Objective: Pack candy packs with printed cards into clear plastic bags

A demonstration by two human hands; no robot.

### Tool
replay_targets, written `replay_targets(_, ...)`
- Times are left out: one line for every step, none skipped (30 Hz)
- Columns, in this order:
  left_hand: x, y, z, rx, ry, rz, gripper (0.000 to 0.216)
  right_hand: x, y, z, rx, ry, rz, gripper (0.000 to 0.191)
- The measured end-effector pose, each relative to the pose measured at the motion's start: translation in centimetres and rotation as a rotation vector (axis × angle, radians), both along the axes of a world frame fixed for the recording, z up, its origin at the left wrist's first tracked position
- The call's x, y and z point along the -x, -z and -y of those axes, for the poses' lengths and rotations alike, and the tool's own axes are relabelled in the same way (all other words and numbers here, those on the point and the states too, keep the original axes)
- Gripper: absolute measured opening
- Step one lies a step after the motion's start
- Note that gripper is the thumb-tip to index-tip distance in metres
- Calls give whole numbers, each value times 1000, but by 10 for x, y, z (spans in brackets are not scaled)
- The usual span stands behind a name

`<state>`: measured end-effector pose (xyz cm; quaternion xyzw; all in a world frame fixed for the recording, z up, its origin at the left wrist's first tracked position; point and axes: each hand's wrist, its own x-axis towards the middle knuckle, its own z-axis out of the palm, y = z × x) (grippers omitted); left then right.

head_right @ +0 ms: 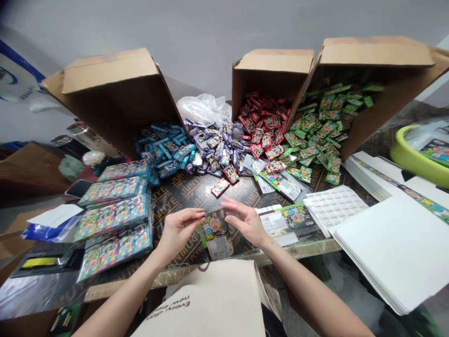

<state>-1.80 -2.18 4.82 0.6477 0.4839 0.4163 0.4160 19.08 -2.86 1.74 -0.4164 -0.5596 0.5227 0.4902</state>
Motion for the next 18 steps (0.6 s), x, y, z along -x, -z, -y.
replay_targets(3,3,-1,16,-32,15,9,2,7,5,40,14,-29,52)
replay_targets(6,5,-2,39,-66,39,9,5,15,11,88,2,-39,66)
replay_targets(10,6,-2,64,-101,69,8,8,24,16,137,-39,-24,73)
replay_targets(13,7,-3,85,-137,103,8,12,31,21,181,-99,15,73)
replay_targets(17,7,-3,98,-180,136,7,15,38,23,211,-152,67,65)
replay_targets(22,6,-3,95,-236,168,7,18,42,23,220,-180,114,54)
replay_targets(27,5,-3,82,-304,195,8,20,45,19,207,-168,150,45)
replay_targets(33,5,-1,65,-377,213,11,22,45,12,175,-120,179,38)
replay_targets(40,5,2,54,-444,218,14,23,43,1,125,-72,210,33)
replay_targets(47,7,6,54,-497,198,17,24,41,-13,62,-64,251,29)
replay_targets(56,10,12,67,-524,144,20,27,38,-30,-16,-99,312,26)
replay_targets(65,14,18,86,-526,59,20,30,35,-49,-105,-160,392,23)
replay_targets(73,20,25,105,-511,-46,19,36,32,-68,-202,-218,489,23)
replay_targets(80,26,32,114,-488,-157,19,45,30,-87,-299,-260,590,25)
replay_targets(85,33,37,113,-472,-249,20,57,29,-106,-391,-272,688,30)
replay_targets(88,40,41,109,-452,-314,21,72,28,-123,-474,-252,777,37)
replay_targets(88,46,42,103,-424,-355,21,90,28,-139,-540,-222,855,44)
replay_targets(85,53,41,95,-387,-378,21,110,27,-154,-586,-203,926,49)
